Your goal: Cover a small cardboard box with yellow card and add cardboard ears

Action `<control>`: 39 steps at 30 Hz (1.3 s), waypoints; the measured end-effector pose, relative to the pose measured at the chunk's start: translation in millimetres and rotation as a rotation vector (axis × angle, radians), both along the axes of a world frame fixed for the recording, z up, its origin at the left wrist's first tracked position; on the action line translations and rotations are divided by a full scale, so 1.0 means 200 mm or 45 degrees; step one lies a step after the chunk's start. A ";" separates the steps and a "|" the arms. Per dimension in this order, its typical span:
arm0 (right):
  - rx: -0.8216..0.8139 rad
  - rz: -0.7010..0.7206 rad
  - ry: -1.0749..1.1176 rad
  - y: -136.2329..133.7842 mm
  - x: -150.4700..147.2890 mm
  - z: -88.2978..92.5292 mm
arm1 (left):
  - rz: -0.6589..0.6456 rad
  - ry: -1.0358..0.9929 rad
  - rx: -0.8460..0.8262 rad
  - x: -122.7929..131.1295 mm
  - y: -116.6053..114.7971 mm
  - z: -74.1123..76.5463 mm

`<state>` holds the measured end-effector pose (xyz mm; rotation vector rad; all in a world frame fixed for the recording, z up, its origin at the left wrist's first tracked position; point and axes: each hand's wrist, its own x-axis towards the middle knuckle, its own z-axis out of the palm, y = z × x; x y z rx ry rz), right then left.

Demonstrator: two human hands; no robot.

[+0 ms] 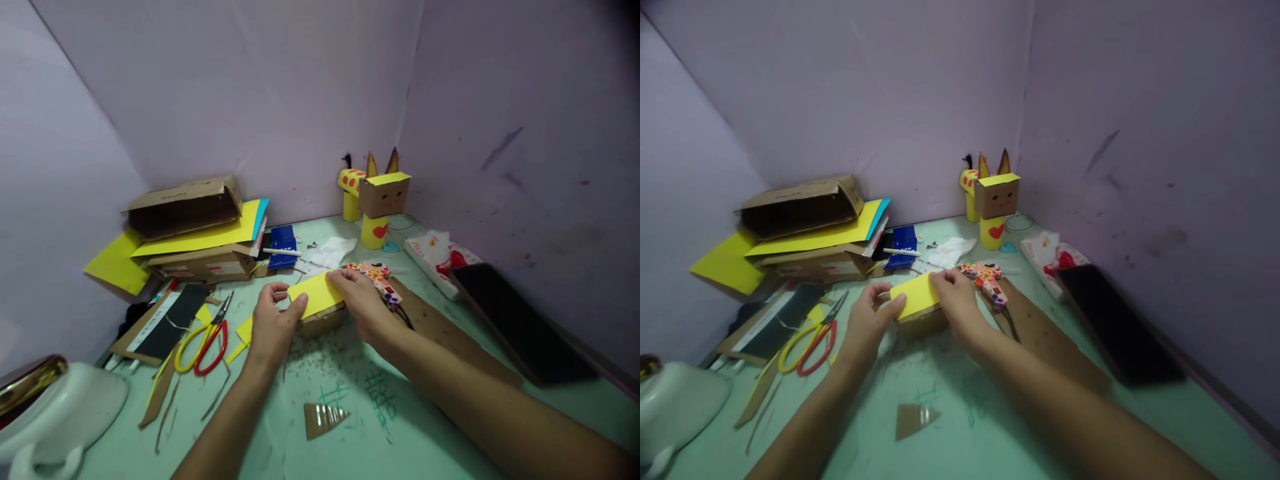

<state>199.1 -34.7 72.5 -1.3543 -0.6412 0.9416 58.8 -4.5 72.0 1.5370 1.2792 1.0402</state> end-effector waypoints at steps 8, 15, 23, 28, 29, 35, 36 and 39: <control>-0.028 0.032 0.005 -0.02 0.02 0.02 | -0.036 -0.024 -0.042 0.00 0.03 -0.01; -0.014 0.138 -0.090 0.00 0.04 0.00 | -0.141 -0.023 -0.105 0.01 0.02 -0.02; 0.019 0.297 -0.206 0.03 0.07 -0.06 | -0.457 0.156 0.227 -0.02 0.00 0.04; 0.163 0.389 -0.309 0.02 0.10 -0.02 | -0.473 0.230 0.236 -0.04 0.01 0.01; 0.176 0.429 -0.354 0.01 0.12 -0.01 | -0.456 0.235 0.262 -0.03 0.01 0.01; 0.323 0.724 -0.738 -0.02 0.20 0.02 | -0.427 0.287 0.395 -0.02 -0.01 0.03; 0.351 0.725 -0.795 -0.02 0.20 0.01 | -0.427 0.290 0.396 -0.02 -0.01 0.03; 0.417 0.721 -0.873 -0.02 0.22 -0.01 | -0.403 0.272 0.358 -0.03 -0.01 0.03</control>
